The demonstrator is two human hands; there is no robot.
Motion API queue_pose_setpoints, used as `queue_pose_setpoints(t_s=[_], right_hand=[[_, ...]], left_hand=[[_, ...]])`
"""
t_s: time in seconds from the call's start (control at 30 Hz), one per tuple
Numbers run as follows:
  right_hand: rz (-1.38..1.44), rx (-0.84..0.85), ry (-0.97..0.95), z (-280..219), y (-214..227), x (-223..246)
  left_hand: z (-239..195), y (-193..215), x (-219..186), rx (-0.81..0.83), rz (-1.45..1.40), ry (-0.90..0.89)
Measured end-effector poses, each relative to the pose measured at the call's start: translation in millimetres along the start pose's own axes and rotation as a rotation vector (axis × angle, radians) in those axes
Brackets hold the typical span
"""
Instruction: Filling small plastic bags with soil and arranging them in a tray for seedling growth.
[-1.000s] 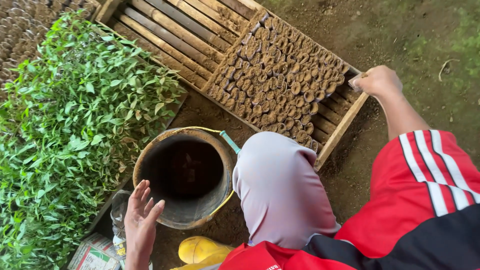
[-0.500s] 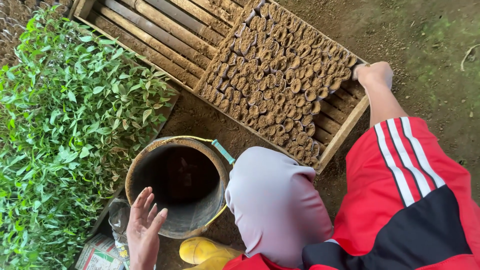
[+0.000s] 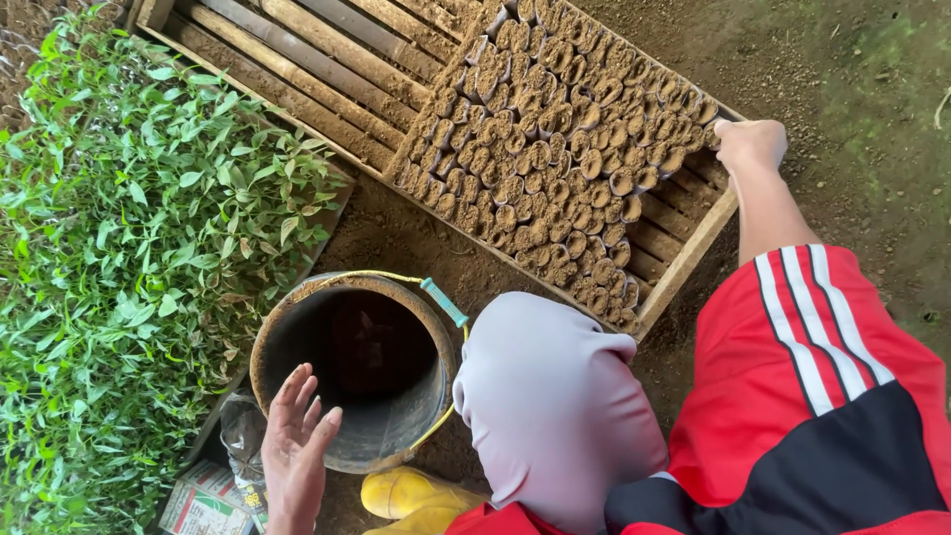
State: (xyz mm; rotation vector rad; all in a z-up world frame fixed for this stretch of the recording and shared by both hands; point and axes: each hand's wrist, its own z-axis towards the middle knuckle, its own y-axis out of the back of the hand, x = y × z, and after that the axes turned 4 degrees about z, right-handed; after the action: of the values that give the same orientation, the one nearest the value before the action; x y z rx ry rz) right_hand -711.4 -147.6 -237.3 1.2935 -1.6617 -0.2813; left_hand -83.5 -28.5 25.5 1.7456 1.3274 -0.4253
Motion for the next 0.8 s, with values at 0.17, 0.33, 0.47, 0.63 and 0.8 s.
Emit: queue_pose_setpoints(t_s=[0.17,0.33,0.47,0.63,0.8], right_hand=[[0.009,-0.054,-0.009,-12.0,-2.6,17.0],[0.002,-0.09,-0.045,5.6,-6.8,18.1],[0.014,-0.078,-0.097,-4.3,-4.3,25.6],[0.127,-0.026,-0.188,-13.2,-2.7,20.7],[0.097,-0.004,-0.226,-30.2,5.7,26.2]], left_hand=[[-4.6,1.7,1.4,-0.011,0.005,0.004],[-8.3,1.9,4.2,-0.031,0.01,0.018],[-6.0,-0.5,6.4,-0.014,0.008,0.013],[-4.1,0.6,9.2,-0.007,0.008,0.003],[-3.4,4.8,14.7,-0.016,-0.008,0.009]])
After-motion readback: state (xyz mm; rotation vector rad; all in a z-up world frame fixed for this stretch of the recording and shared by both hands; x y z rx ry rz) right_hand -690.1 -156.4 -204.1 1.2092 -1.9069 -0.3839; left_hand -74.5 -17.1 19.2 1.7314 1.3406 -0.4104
